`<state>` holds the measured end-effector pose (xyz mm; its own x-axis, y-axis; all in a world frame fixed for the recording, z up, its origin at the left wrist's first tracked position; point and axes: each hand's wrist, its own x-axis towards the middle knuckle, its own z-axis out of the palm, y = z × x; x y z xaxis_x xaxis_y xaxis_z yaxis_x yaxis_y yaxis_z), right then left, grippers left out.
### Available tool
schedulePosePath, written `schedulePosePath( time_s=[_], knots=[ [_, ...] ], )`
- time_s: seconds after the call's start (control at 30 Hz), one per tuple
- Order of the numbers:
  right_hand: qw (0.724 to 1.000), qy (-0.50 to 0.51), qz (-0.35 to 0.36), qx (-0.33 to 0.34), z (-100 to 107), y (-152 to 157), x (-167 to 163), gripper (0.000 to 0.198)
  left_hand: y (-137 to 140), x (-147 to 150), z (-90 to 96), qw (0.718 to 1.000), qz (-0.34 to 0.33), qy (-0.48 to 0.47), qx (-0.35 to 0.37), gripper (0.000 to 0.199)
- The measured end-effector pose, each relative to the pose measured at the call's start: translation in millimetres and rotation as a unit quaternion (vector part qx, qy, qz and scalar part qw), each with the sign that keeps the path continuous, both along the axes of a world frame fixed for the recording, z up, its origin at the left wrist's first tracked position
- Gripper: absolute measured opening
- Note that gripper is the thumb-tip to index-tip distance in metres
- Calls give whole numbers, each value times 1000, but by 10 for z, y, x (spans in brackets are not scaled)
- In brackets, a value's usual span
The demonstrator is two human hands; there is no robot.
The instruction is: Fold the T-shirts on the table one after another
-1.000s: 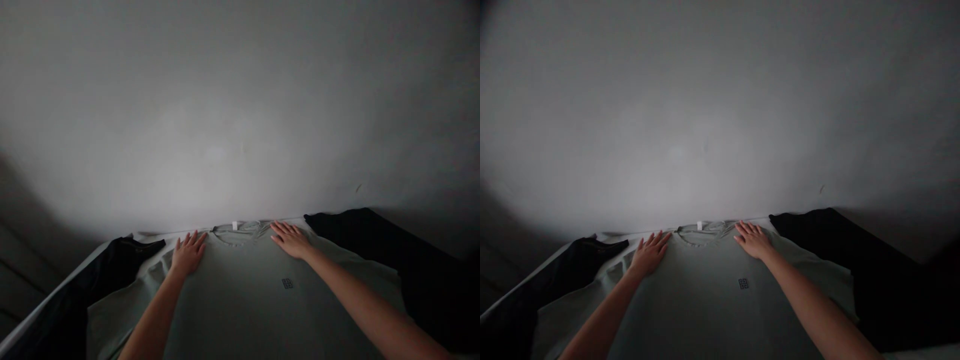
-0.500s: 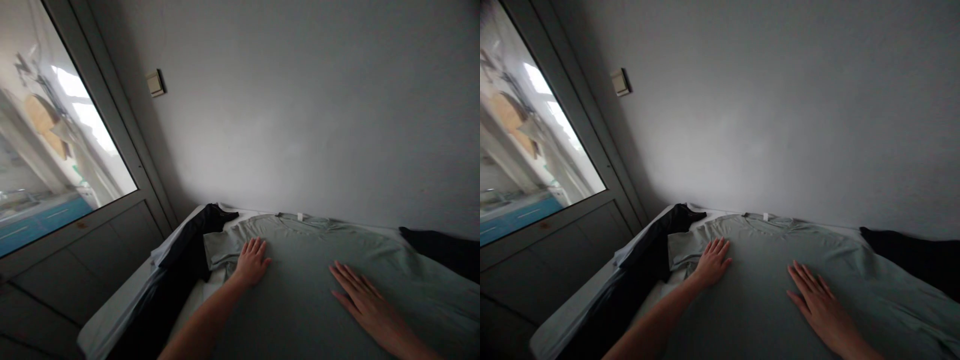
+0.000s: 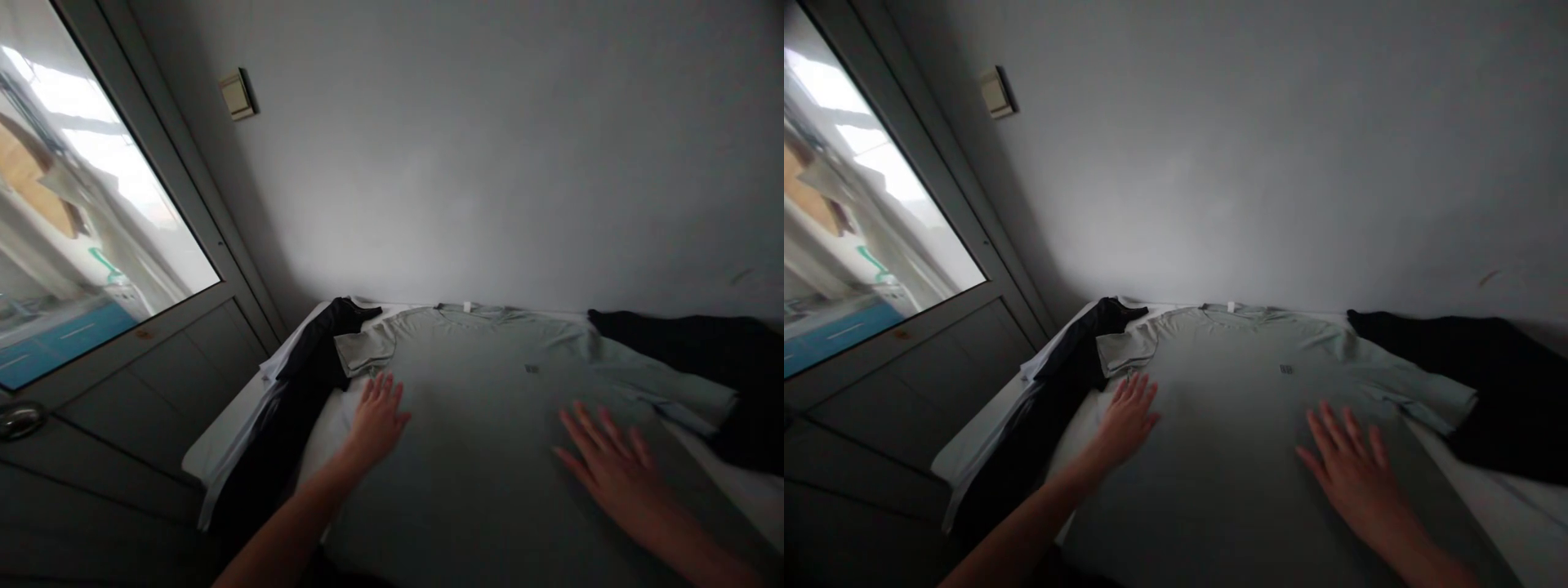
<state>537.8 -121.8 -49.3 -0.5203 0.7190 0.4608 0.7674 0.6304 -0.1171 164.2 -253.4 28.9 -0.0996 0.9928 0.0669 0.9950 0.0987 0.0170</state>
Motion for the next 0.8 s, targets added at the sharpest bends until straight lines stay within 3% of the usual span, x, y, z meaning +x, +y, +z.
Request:
schedulePosePath(
  time_s=[0.13,0.23,0.4,0.57,0.8],
  knots=[
    [989,-49,100,-98,169,-745,-773,64,-175,614,-129,993,-100,-62,-3,64],
    [984,-51,112,-126,176,-1097,-922,62,-342,710,-231,993,-95,-67,-3,63],
    [992,-48,-7,-113,122,-1281,-291,65,-791,273,-328,1000,-8,-20,22,56],
    [990,-27,-122,-65,60,-1418,572,71,-1330,-174,-461,999,-1,28,32,54],
    [993,-6,-112,-47,-123,-1614,1227,68,-1788,-283,-564,994,16,27,107,58]
  ],
)
